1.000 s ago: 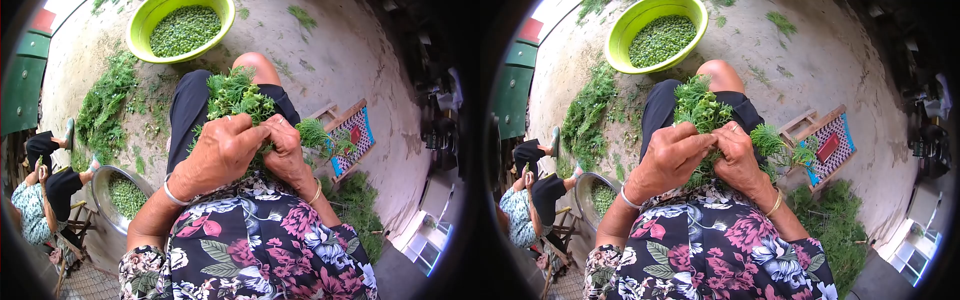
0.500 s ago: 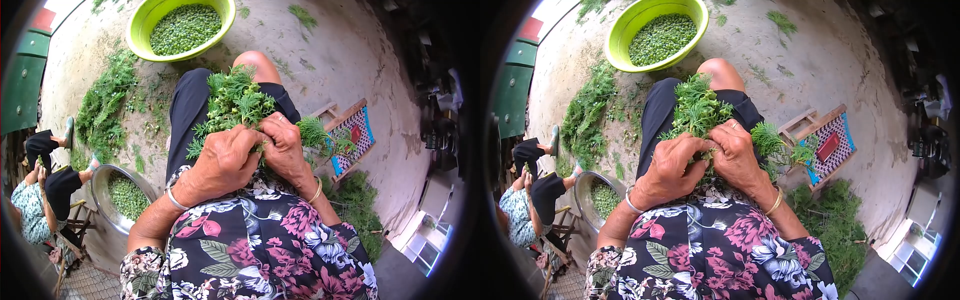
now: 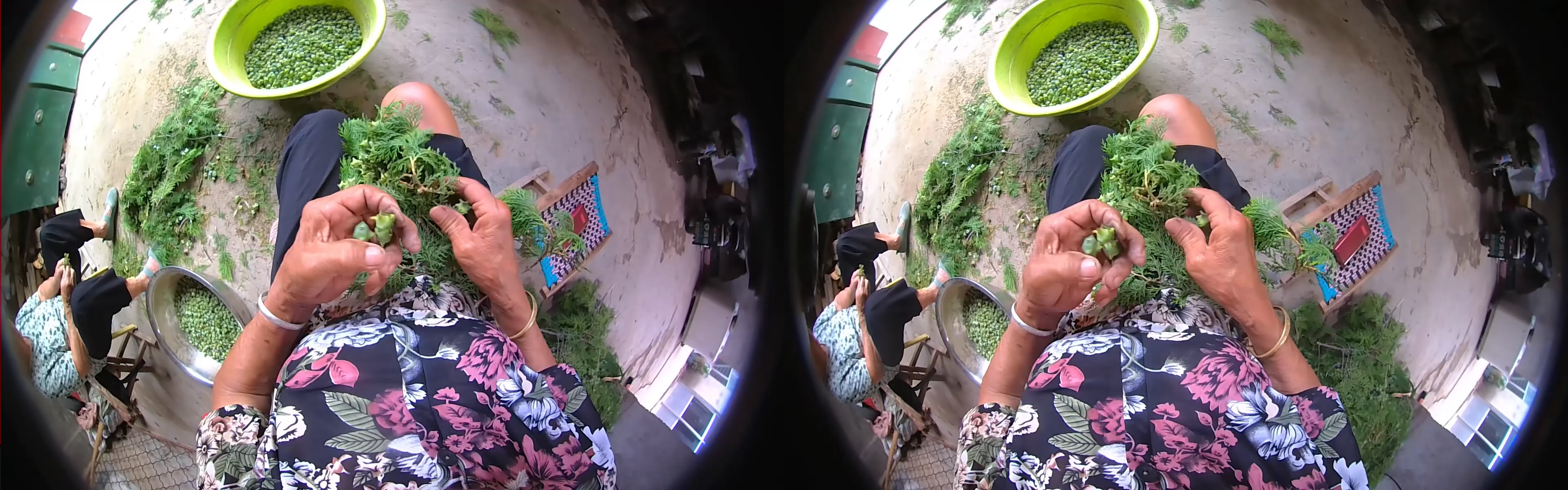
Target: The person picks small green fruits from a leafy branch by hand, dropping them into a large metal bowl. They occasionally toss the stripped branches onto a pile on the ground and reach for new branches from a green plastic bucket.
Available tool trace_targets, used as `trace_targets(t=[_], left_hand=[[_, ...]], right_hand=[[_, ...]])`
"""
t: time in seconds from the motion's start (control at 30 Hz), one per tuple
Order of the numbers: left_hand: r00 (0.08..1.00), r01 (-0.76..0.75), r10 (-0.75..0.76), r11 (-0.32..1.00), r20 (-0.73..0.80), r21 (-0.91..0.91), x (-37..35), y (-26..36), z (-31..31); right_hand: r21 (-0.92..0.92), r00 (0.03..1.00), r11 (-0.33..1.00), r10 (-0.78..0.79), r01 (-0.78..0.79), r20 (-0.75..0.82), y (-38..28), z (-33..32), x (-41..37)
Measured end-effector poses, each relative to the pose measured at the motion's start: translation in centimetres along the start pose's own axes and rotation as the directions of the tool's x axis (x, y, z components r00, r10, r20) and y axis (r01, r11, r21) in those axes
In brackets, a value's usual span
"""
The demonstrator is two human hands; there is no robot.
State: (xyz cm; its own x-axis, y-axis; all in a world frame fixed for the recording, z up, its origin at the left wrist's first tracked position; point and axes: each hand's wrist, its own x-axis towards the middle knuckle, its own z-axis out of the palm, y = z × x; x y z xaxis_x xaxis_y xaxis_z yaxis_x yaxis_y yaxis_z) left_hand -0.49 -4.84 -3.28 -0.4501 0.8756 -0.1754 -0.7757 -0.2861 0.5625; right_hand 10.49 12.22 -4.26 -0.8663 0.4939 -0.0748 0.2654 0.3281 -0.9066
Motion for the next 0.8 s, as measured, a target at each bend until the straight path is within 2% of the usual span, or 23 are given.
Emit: trace_targets(t=[0.03, 0.1, 0.17, 0.2, 0.23, 0.3, 0.33, 0.37, 0.43, 0.47, 0.53, 0.6, 0.67, 0.73, 0.77, 0.8], left_hand=[[0.999, 0.030, -0.030, 0.997, -0.013, 0.070, 0.0, -0.2, 0.0], [0.998, 0.061, -0.058, 0.988, -0.027, 0.139, 0.2, -0.6, 0.0], [0.991, 0.128, -0.104, 0.885, -0.080, 0.447, 0.6, -0.8, 0.0], [0.992, 0.129, -0.093, 0.782, -0.091, 0.610, 0.8, -0.9, 0.0], [0.992, 0.129, -0.095, 0.782, -0.089, 0.610, 0.9, -1.3, 0.2], [0.987, 0.015, 0.117, 0.625, -0.113, 0.781, 1.2, -2.6, 0.5], [0.974, -0.056, 0.220, 0.462, -0.053, 0.885, 1.2, -2.9, 0.6], [0.975, -0.057, 0.218, 0.461, -0.051, 0.886, 1.4, -3.2, 0.6], [0.913, -0.224, 0.395, 0.273, 0.103, 0.936, 2.0, -3.8, 0.6], [0.913, -0.224, 0.394, 0.271, 0.104, 0.936, 2.2, -4.1, 0.6], [0.861, -0.326, 0.463, 0.179, 0.213, 0.928, 2.6, -4.6, 0.6], [0.858, -0.340, 0.463, 0.191, 0.221, 0.921, 2.8, -4.9, 0.5], [0.858, -0.355, 0.460, 0.206, 0.230, 0.912, 2.7, -4.7, 0.6], [0.953, -0.198, 0.297, 0.447, 0.064, 0.872, 2.3, -3.8, 0.8], [0.953, -0.198, 0.297, 0.447, 0.064, 0.872, 2.1, -3.4, 0.7], [0.990, -0.041, 0.116, 0.793, -0.085, 0.608, 1.9, -2.9, 0.5]], right_hand=[[-0.017, 0.995, 0.995, 0.098, -0.098, -0.017, -0.3, -0.2, -0.2], [-0.052, 0.996, 0.994, 0.092, -0.092, -0.018, -0.4, -0.9, -0.6], [0.064, 0.995, 0.993, 0.097, -0.098, 0.011, -0.8, -1.4, -1.0], [0.074, 0.986, 0.986, 0.141, -0.148, 0.091, -1.3, -2.0, -1.1], [0.073, 0.986, 0.986, 0.143, -0.150, 0.088, -1.2, -2.0, -1.2], [0.237, 0.988, 0.962, 0.114, -0.137, 0.105, -0.6, -2.0, -1.5], [0.238, 0.988, 0.962, 0.115, -0.137, 0.102, -0.3, -1.9, -1.6], [0.253, 0.992, 0.961, 0.096, -0.113, 0.081, 0.1, -1.7, -1.6], [0.269, 0.996, 0.959, 0.074, -0.087, 0.059, 0.2, -1.5, -1.6], [0.273, 0.994, 0.956, 0.100, -0.108, 0.042, 0.1, -1.5, -1.6], [0.279, 0.992, 0.952, 0.124, -0.127, 0.026, -0.2, -1.4, -1.7], [0.118, 0.998, 0.992, 0.053, -0.049, -0.034, -0.5, -1.3, -1.9], [0.164, 0.998, 0.986, 0.037, -0.028, -0.050, -0.5, -1.0, -1.9], [0.207, 0.997, 0.978, 0.022, -0.008, -0.068, -0.3, -1.1, -2.0], [0.132, 0.996, 0.988, -0.069, 0.075, -0.048, 0.0, -1.3, -2.0], [0.058, 0.987, 0.985, -0.159, 0.159, -0.021, 0.1, -1.4, -2.0]])
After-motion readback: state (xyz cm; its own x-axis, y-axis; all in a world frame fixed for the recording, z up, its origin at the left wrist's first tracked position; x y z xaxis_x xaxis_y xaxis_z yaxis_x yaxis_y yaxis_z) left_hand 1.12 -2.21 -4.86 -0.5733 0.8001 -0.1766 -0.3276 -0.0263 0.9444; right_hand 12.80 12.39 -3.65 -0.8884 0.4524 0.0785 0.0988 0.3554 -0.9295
